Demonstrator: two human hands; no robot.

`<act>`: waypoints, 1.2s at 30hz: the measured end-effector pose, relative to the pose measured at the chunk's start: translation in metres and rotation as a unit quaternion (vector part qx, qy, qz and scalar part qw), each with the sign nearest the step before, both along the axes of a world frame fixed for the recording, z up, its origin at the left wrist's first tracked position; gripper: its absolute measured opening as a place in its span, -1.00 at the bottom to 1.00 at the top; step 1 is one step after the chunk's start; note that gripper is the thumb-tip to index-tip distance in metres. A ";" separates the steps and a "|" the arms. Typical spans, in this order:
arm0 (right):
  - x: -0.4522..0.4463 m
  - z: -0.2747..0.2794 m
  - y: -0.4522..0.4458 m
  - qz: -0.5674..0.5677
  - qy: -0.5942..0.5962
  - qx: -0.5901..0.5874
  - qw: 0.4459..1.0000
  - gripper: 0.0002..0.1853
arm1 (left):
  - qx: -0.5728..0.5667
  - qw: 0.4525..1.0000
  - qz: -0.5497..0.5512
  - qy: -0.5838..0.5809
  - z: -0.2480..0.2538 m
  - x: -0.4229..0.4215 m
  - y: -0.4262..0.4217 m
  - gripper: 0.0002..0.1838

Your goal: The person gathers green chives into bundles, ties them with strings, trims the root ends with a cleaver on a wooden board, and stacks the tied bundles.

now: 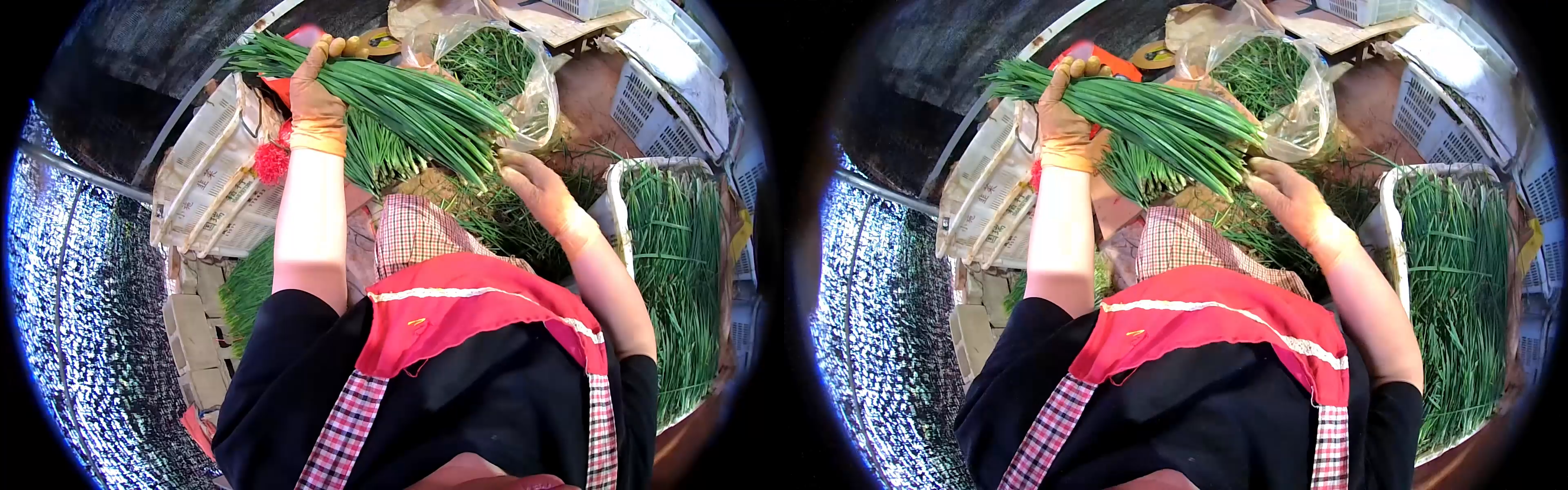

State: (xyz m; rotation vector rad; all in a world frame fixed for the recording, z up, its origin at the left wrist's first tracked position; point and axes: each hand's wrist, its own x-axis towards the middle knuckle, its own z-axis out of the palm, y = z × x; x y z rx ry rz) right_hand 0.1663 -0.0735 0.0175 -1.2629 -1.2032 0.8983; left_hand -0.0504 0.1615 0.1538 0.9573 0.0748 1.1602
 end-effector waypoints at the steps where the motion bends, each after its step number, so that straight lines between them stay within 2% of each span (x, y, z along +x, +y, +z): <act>1: -0.002 0.001 0.007 0.032 0.016 -0.071 0.997 -0.64 | -0.008 1.000 0.001 -0.005 -0.001 0.001 -0.003 -0.78; 2: -0.008 0.009 0.012 0.066 0.032 -0.141 0.987 -0.71 | -0.015 1.000 0.003 -0.010 -0.001 0.001 -0.007 -0.79; 3: -0.012 0.023 0.002 0.046 0.035 -0.165 0.985 -0.82 | -0.008 0.999 0.037 0.005 -0.001 0.001 -0.010 -0.80; 5: -0.002 -0.009 -0.008 0.013 0.051 -0.130 0.990 -0.82 | -0.009 0.999 0.049 0.007 0.001 0.000 -0.013 -0.80; 6: 0.018 -0.035 -0.016 0.021 -0.125 -0.125 0.984 -0.80 | -0.010 0.998 0.054 0.009 0.002 -0.001 -0.014 -0.80; 7: 0.039 -0.060 -0.023 0.017 -0.297 -0.111 0.948 -0.77 | -0.006 1.000 0.017 -0.017 0.003 -0.002 -0.014 -0.81; 8: 0.060 -0.078 -0.031 0.056 -0.623 -0.112 0.772 -0.72 | -0.007 1.000 0.017 -0.019 0.004 -0.003 -0.014 -0.81; 9: 0.062 -0.068 -0.039 0.034 -0.518 -0.308 0.797 -0.63 | 0.001 1.000 0.008 -0.024 0.005 -0.004 -0.015 -0.81; 10: 0.065 -0.057 -0.047 0.006 -0.387 -0.487 0.783 -0.54 | 0.011 0.999 -0.002 -0.031 0.005 -0.003 -0.016 -0.81; 11: 0.051 -0.060 -0.054 -0.093 -0.403 -0.354 0.839 -0.39 | -0.011 0.999 0.012 -0.035 0.005 -0.001 -0.019 -0.81; 12: 0.040 -0.056 -0.052 -0.121 -0.361 -0.158 0.911 -0.37 | -0.012 0.999 0.011 -0.034 0.004 0.000 -0.017 -0.81; 13: 0.021 -0.035 -0.039 -0.097 -0.172 -0.099 0.975 -0.41 | -0.006 0.999 -0.001 -0.038 0.000 0.001 -0.016 -0.81; 14: 0.006 -0.008 -0.029 -0.044 -0.068 -0.041 0.996 -0.49 | 0.003 0.999 -0.013 -0.045 -0.001 0.003 -0.015 -0.81; 16: -0.014 0.007 -0.006 -0.080 -0.045 -0.012 0.996 -0.64 | 0.007 1.000 0.028 -0.013 -0.001 0.009 -0.022 -0.83; 18: -0.017 0.007 0.004 -0.070 -0.098 -0.030 0.992 -0.75 | -0.018 0.999 -0.019 -0.043 0.001 0.011 -0.025 -0.81; 20: -0.013 0.016 -0.007 -0.081 -0.104 -0.041 0.990 -0.78 | -0.022 0.998 -0.030 -0.042 0.003 0.011 -0.025 -0.82; 21: -0.011 0.017 -0.015 -0.092 -0.110 -0.054 0.988 -0.81 | -0.027 1.000 0.003 -0.013 0.004 0.012 -0.027 -0.85; 22: 0.000 0.004 -0.024 -0.103 -0.143 -0.073 0.982 -0.82 | -0.031 0.999 0.034 0.017 0.005 0.012 -0.029 -0.83; 24: 0.042 -0.056 -0.047 -0.158 -0.325 -0.059 0.931 -0.78 | -0.038 0.999 0.031 0.009 0.005 0.011 -0.025 -0.82; 25: 0.070 -0.088 -0.056 -0.143 -0.438 -0.249 0.852 -0.73 | -0.016 1.000 0.024 -0.006 0.003 0.008 -0.019 -0.82; 26: 0.091 -0.108 -0.062 -0.083 -0.449 -0.452 0.766 -0.61 | 0.005 1.000 0.019 -0.020 0.001 0.007 -0.016 -0.82; 28: 0.058 -0.070 -0.072 -0.215 -0.444 -0.251 0.833 -0.39 | -0.024 0.999 0.014 -0.030 0.006 0.009 -0.024 -0.82; 29: 0.051 -0.064 -0.054 -0.200 -0.308 -0.164 0.916 -0.24 | -0.030 0.998 -0.018 -0.052 0.002 0.006 -0.018 -0.84; 30: 0.027 -0.017 -0.041 -0.150 -0.159 -0.108 0.970 -0.25 | -0.036 0.995 -0.050 -0.074 0.000 0.005 -0.016 -0.82; 31: 0.017 0.007 -0.032 -0.083 -0.080 -0.064 0.991 -0.32 | -0.033 0.996 -0.038 -0.069 0.001 0.008 -0.021 -0.82; 32: 0.011 0.015 -0.020 -0.042 -0.060 -0.106 0.992 -0.42 | -0.031 0.996 -0.039 -0.070 0.003 0.010 -0.025 -0.82; 34: 0.003 0.002 0.000 -0.002 0.048 -0.055 0.997 -0.62 | -0.040 0.998 0.001 -0.043 0.008 0.011 -0.030 -0.83; 35: 0.003 0.012 -0.007 -0.044 0.023 -0.121 0.991 -0.78 | -0.037 0.998 -0.024 -0.053 0.010 0.011 -0.032 -0.83; 36: 0.005 0.013 -0.012 -0.043 0.024 -0.121 0.991 -0.78 | -0.037 0.998 -0.022 -0.052 0.011 0.009 -0.030 -0.83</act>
